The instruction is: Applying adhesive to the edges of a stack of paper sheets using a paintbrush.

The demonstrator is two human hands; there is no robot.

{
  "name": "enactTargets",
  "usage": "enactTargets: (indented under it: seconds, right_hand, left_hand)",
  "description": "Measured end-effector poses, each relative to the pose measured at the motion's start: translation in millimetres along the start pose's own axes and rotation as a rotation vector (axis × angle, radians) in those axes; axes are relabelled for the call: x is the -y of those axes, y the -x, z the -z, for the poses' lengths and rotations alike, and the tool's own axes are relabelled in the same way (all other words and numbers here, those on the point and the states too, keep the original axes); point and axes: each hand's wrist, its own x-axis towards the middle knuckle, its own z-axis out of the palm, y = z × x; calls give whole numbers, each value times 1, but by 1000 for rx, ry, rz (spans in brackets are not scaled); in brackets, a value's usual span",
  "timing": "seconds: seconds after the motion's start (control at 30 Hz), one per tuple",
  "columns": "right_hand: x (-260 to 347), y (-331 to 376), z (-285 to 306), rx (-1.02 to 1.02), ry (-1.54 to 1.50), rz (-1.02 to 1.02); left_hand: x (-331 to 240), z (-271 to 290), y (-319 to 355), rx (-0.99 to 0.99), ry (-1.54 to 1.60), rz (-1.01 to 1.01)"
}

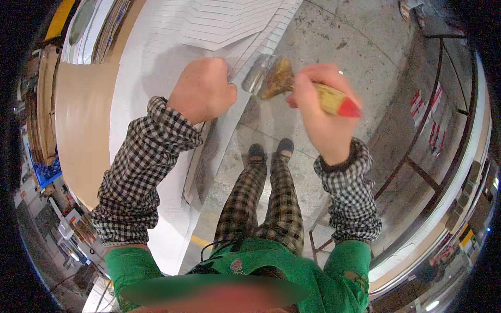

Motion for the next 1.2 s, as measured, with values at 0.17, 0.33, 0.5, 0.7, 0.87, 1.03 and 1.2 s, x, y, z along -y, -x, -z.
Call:
enactTargets:
  seconds: [0.17,0.33,0.5,0.7,0.87,1.03,1.2]
  right_hand:
    - [-10,22,3,159,109,117]
    - [-9,32,-1,130,158,46]
    - [-3,36,-9,27,166,103]
    - [-4,52,-9,102,38,8]
    - [-17,61,1,148,123,132]
    - [-2,89,27,-20,12,94]
    - [-18,111,39,-15,-4,13]
  left_hand:
    - [-13,15,-4,197,-54,162]
    - [-12,12,-10,200,-82,196]
    - [-12,11,-12,220,-149,227]
    - [-4,11,-16,207,-148,119]
    - [-5,11,-14,161,-208,113]
    - [-6,5,16,215,-322,177]
    - [-12,-52,126,179,-641,419]
